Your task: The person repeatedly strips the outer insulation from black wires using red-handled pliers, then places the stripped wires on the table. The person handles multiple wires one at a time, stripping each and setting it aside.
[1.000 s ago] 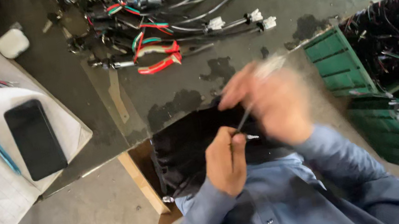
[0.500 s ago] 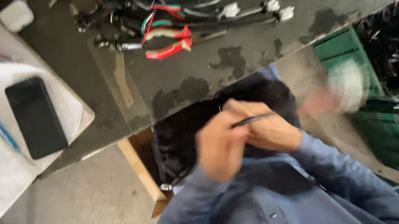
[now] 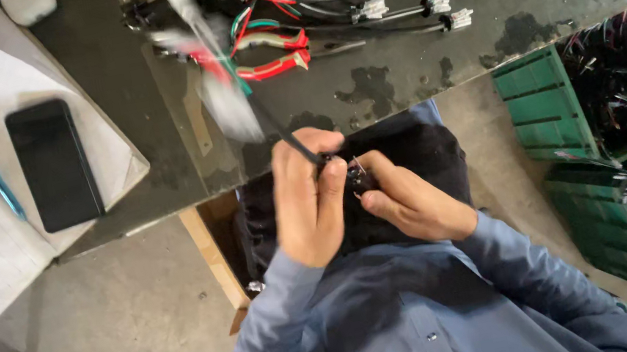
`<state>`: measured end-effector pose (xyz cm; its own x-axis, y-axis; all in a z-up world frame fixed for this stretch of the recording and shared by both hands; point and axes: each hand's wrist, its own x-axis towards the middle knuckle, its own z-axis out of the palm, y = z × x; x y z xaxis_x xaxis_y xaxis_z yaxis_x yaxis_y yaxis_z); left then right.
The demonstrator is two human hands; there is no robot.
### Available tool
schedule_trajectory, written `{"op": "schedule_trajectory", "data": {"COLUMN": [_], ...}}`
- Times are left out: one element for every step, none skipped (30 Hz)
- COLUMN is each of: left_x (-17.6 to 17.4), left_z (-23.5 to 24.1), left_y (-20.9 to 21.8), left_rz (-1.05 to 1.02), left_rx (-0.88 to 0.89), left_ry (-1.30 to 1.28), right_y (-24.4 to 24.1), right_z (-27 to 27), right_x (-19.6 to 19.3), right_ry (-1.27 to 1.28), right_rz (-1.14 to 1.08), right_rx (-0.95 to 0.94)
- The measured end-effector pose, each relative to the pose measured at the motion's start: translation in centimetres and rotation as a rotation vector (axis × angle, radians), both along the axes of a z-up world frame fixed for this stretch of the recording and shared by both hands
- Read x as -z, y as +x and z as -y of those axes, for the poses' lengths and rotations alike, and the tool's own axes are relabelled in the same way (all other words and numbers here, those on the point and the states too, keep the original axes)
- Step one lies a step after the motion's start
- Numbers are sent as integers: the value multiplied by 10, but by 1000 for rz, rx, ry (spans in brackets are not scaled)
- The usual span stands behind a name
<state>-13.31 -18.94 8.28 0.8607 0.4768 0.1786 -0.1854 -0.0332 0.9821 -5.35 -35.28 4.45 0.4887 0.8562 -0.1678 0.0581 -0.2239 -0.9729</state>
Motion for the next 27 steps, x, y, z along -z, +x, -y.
{"op": "schedule_trajectory", "data": {"left_x": [0, 1, 3, 6, 9, 12, 15, 19, 23, 27, 30, 32, 32, 32, 31, 28, 25, 20, 16, 10, 4, -2, -7, -9, -9, -7, -2], "left_z": [-6, -11, -10, -6, -4, 1, 3, 8, 11, 12, 15, 8, 6, 4, -3, -4, -12, -11, -12, -16, -4, -4, 2, 8, 8, 16, 5], "left_y": [-3, -8, -14, -18, -24, -24, -25, -28, -30, -32, -32, -31, -30, -31, -34, -34, -34, -35, -35, -37, -39, -36, -33, -30, -28, -25, -26], "left_rz": [-94, -194, -151, -106, -60, -83, -107, -141, -156, -166, -176, -160, -143, -132, -172, -210, -247, -258, -269, -282, -277, -261, -245, -216, -186, -157, -187], "left_rx": [-46, -94, -96, -98, -100, -107, -113, -117, -118, -127, -137, -114, -90, -64, -49, -28, -6, 13, 32, 51, -8, -66, -125, -114, -102, -98, 0], "left_ry": [140, 277, 299, 318, 335, 293, 249, 201, 208, 214, 219, 105, -9, -125, -74, -22, 30, 91, 153, 215, 240, 270, 299, 74, -151, -375, -227], "right_y": [0, -1, -2, -3, -3, -1, 2, 0, -4, -5, -9, -8, -10, -15, -17, -20, -19, -20, -20, -20, -23, -18, -17, -16, -11, -9, -4], "right_z": [-1, -1, -1, -2, -2, -5, -7, -7, -8, -7, -8, -10, -13, -12, -12, -12, -10, -10, -7, -4, -6, -6, -12, -14, -13, -14, -14], "right_x": [1, 1, 2, 3, 3, 4, 5, 6, 8, 8, 8, 8, 6, 4, 2, 0, -2, -4, -7, -9, -10, -11, -10, -9, -9, -7, -5], "right_ry": [-40, -81, -123, -80, -37, 10, 43, 69, 95, 83, 71, 67, 72, 73, 75, 102, 129, 152, -2, -155, -307, -171, -36, 93, 28, -34, -97], "right_rz": [-32, -72, -111, -115, -120, -118, 1, 109, 217, 315, 412, 514, 530, 540, 549, 497, 445, 390, 169, -55, -280, -93, 94, 281, 298, 313, 328], "right_rx": [12, 21, 29, 44, 59, 76, 74, 72, 70, 81, 91, 99, 131, 166, 200, 175, 149, 123, 119, 112, 103, 102, 99, 90, 117, 137, 157]}}
